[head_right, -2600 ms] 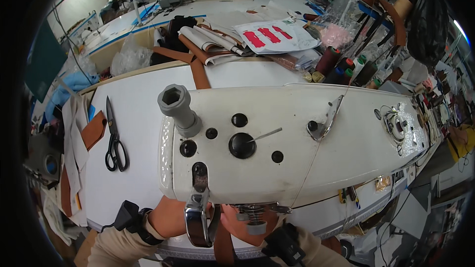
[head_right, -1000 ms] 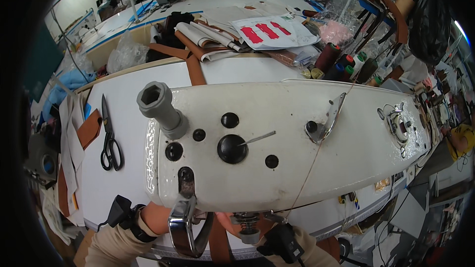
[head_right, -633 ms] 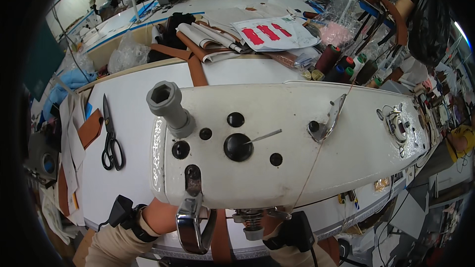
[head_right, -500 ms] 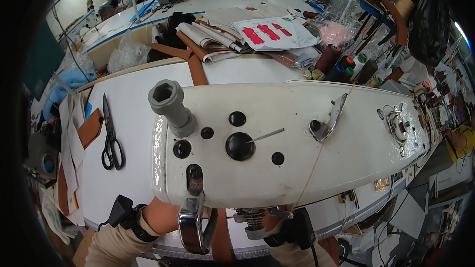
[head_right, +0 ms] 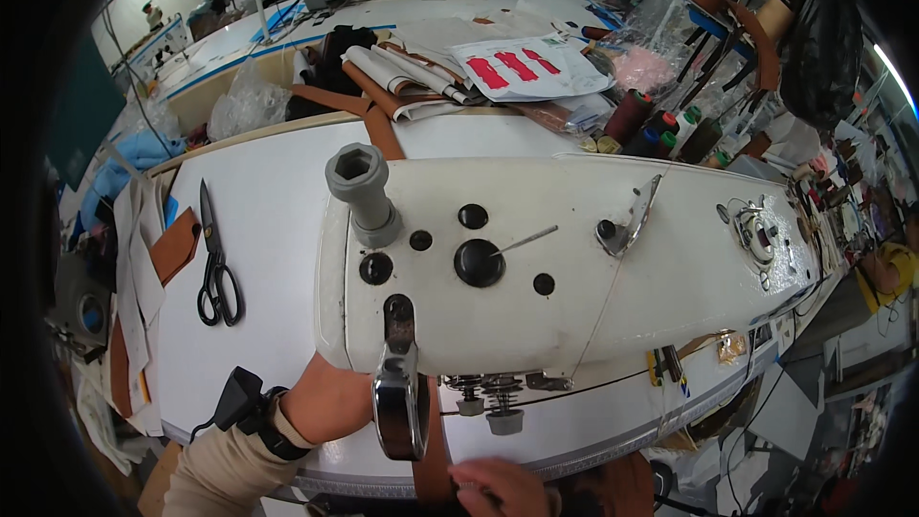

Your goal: The person sews a brown fabric strip with a sewing machine, then picks up and cuts a paper pattern with shears. They then return to sewing the brown fabric strip, guiding it through the machine by hand.

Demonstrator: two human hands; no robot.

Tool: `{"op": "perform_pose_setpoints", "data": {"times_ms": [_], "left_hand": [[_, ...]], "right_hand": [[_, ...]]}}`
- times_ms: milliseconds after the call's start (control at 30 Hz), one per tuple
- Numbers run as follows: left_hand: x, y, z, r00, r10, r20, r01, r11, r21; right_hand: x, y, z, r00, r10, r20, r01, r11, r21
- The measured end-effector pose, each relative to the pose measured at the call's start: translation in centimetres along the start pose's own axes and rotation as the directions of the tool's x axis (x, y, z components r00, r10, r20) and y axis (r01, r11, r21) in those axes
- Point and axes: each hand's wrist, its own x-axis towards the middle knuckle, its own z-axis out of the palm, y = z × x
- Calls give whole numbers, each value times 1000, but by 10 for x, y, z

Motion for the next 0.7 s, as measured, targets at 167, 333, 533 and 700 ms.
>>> {"op": "perform_pose_setpoints", "data": {"times_ms": [167, 333, 533, 700], "left_hand": [[-3, 0, 0, 997, 11, 78, -13, 1000, 24], [-5, 2, 3, 995, 102, -3, -102, 995, -3], [-6, 0, 3, 983, 178, -37, -180, 980, -81], [-5, -2, 2, 980, 198, -28, -200, 974, -109]], "right_hand": [[-68, 32, 40, 912, 404, 75, -408, 870, 277], [-65, 66, 64, 966, 258, 4, -253, 942, 221], [-67, 69, 74, 972, 224, -66, -190, 922, 339], [-85, 73, 73, 961, 277, -20, -266, 936, 232]]}}
